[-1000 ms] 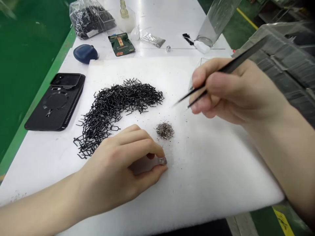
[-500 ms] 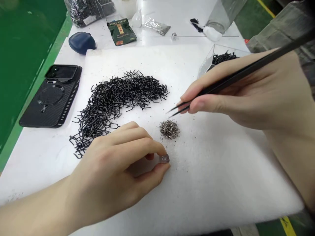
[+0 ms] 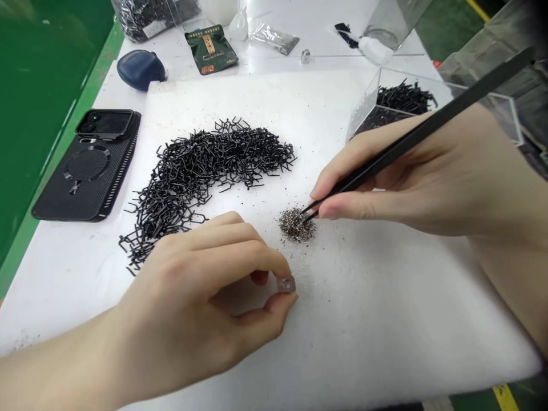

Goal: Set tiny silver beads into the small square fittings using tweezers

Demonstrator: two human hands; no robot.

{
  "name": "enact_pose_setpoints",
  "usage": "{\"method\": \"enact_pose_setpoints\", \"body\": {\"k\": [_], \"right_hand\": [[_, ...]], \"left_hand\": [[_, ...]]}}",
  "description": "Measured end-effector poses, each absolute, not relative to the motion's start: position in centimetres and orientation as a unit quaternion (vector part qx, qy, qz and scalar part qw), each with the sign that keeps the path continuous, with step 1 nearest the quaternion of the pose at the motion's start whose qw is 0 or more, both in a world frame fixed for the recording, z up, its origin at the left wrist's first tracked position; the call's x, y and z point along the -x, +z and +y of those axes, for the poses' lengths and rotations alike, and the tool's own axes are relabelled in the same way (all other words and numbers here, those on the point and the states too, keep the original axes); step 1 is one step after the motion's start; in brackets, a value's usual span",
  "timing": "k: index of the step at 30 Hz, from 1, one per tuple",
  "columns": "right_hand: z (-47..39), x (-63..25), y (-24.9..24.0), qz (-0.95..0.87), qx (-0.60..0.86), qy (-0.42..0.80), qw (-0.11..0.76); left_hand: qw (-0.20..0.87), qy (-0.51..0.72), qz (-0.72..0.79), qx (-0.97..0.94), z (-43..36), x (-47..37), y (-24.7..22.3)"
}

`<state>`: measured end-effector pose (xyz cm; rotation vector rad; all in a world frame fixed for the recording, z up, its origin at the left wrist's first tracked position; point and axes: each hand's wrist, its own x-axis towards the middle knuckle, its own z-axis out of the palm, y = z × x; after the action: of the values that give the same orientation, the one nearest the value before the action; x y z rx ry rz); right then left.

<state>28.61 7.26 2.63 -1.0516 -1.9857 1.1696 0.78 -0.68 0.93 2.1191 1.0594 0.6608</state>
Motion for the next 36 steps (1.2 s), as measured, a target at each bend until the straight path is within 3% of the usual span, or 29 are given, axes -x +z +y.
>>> {"method": "enact_pose_setpoints", "body": {"k": [4, 9, 18, 36], "right_hand": [[7.2, -28.4, 2.6, -0.734, 0.415, 0.426, 0.327], [7.1, -28.8, 2.7, -0.739, 0.405, 0.456, 0.285], [7.6, -30.2, 2.8, -0.789, 0.407, 0.363, 0.284], [7.9, -30.6, 3.1, -0.798, 0.402, 0.389, 0.225]], "left_hand": [[0.305, 0.262, 0.396, -0.826, -0.7, -0.5, 0.3], [0.301, 0.267, 0.387, -0.83, -0.7, -0.4, -0.2], [0.307, 0.279, 0.383, -0.826, -0.7, -0.5, -0.4], [0.318, 0.275, 0.386, -0.821, -0.6, -0.4, -0.6]]}}
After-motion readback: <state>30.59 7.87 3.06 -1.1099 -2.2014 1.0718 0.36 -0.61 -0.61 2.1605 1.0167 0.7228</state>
